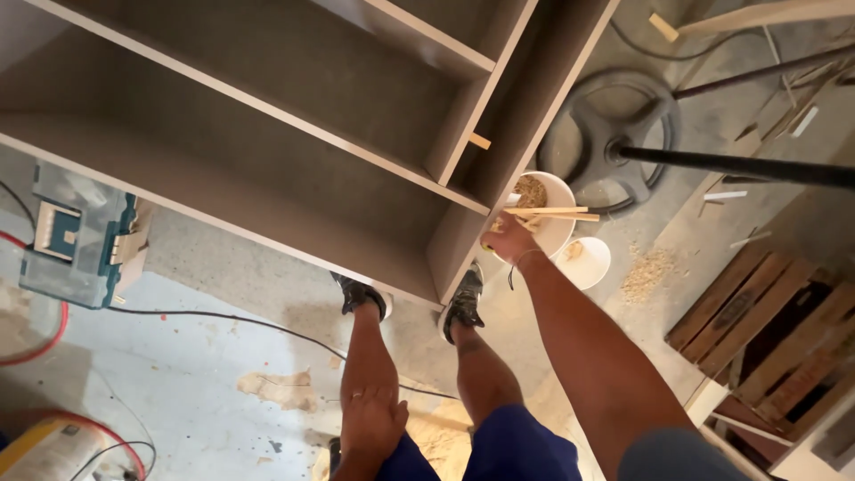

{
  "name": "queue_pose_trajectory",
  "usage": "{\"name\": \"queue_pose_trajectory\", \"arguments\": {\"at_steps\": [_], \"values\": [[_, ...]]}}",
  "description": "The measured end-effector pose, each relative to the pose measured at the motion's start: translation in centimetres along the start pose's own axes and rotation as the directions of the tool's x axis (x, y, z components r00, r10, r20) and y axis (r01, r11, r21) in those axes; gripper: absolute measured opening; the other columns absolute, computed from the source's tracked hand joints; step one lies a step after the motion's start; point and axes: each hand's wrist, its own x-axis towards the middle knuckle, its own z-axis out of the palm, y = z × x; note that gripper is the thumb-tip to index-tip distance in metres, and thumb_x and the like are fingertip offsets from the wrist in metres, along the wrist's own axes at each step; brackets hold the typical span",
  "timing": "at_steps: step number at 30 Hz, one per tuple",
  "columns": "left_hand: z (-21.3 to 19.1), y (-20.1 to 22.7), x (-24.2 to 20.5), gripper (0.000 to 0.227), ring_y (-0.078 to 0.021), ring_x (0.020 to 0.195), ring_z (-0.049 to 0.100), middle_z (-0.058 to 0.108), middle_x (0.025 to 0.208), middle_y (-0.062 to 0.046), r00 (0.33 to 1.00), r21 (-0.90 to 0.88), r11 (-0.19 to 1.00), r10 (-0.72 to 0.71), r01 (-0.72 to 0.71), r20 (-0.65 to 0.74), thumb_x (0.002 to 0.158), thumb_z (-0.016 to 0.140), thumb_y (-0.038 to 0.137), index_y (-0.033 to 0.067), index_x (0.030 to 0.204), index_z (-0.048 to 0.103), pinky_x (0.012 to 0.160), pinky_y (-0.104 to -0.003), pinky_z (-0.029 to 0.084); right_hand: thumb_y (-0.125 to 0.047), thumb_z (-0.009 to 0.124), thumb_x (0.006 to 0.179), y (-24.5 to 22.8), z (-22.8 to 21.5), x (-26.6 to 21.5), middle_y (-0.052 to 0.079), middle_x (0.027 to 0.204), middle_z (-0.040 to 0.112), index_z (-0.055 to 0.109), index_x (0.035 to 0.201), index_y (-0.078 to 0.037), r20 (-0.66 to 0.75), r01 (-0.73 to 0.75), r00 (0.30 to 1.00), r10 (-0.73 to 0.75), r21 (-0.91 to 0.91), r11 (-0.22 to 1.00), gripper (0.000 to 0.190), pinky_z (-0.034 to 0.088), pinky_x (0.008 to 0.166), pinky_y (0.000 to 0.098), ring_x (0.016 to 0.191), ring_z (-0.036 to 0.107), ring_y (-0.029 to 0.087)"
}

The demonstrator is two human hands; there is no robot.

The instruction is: Measuring the internal dimensions of a wooden shelving unit using a tape measure

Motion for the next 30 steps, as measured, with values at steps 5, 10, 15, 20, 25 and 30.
{"name": "queue_pose_trajectory", "arguments": {"at_steps": [5, 10, 15, 20, 25, 30], "values": [[0.3, -1.5, 0.7, 0.035, -0.0474, 0.084, 0.060, 0.069, 0.094, -0.020, 0.955, 0.088, 0.973, 0.229, -0.216, -0.189, 0.090, 0.057, 0.036, 0.0055, 0.098, 0.073, 0.076, -0.059, 0.047, -0.041, 0.064, 0.072, 1.4, 2.2, 3.1, 0.013, 0.139, 0.062, 0.059, 0.131, -0.014, -0.152, -0.005, 0.988, 0.027, 0.146, 0.989, 0.065, 0.042, 0.103, 0.0381, 0.126, 0.059, 0.030], [1.5, -2.9, 1.1, 0.044, -0.0523, 0.093, 0.060, 0.070, 0.100, -0.026, 0.985, 0.119, 0.982, 0.155, -0.145, -0.080, 0.092, 0.055, 0.042, 0.0034, 0.107, 0.070, 0.088, -0.062, 0.045, -0.037, 0.064, 0.076, 2.1, 3.5, 3.7, 0.008, 0.099, 0.072, 0.054, 0.143, -0.015, -0.199, 0.016, 0.979, 0.033, 0.242, 0.970, 0.072, 0.049, 0.085, 0.0342, 0.095, 0.066, 0.023], [-3.2, -1.7, 1.2, 0.040, -0.0441, 0.092, 0.061, 0.070, 0.098, -0.020, 0.992, 0.050, 0.991, 0.127, -0.127, 0.007, 0.095, 0.050, 0.039, 0.0059, 0.101, 0.072, 0.086, -0.056, 0.045, -0.033, 0.061, 0.078, -1.5, 2.1, -0.7, 0.004, 0.082, 0.057, 0.047, 0.123, -0.015, -0.143, -0.051, 0.985, 0.092, 0.269, 0.962, 0.051, 0.042, 0.081, 0.0355, 0.086, 0.054, 0.021], [-3.0, -3.0, 1.6, 0.036, -0.0430, 0.084, 0.062, 0.069, 0.088, -0.018, 0.991, 0.060, 0.991, 0.123, -0.120, -0.059, 0.093, 0.054, 0.039, 0.0086, 0.090, 0.073, 0.080, -0.055, 0.045, -0.033, 0.064, 0.079, 0.0, 3.2, 0.5, 0.001, 0.069, 0.047, 0.048, 0.093, -0.016, -0.171, 0.009, 0.984, 0.041, 0.278, 0.961, 0.027, 0.040, 0.071, 0.0360, 0.072, 0.047, 0.019], [-2.3, -3.6, 1.7, 0.032, -0.0417, 0.079, 0.062, 0.069, 0.081, -0.017, 0.976, 0.046, 0.986, 0.165, -0.160, -0.141, 0.088, 0.058, 0.036, 0.0077, 0.087, 0.071, 0.074, -0.055, 0.046, -0.032, 0.067, 0.078, -0.4, 3.3, 0.0, -0.006, 0.073, 0.050, 0.038, 0.162, -0.019, -0.149, -0.080, 0.978, 0.145, 0.375, 0.924, 0.090, 0.043, 0.074, 0.0299, 0.075, 0.053, 0.013], [-1.6, -4.1, 1.7, 0.031, -0.0420, 0.075, 0.061, 0.068, 0.078, -0.016, 0.970, 0.048, 0.985, 0.172, -0.166, -0.170, 0.087, 0.057, 0.037, 0.0086, 0.082, 0.069, 0.071, -0.055, 0.045, -0.031, 0.066, 0.081, -1.1, 2.8, -0.9, -0.003, 0.075, 0.052, 0.046, 0.152, -0.018, -0.140, -0.067, 0.982, 0.128, 0.373, 0.925, 0.075, 0.043, 0.080, 0.0315, 0.081, 0.054, 0.016]]}}
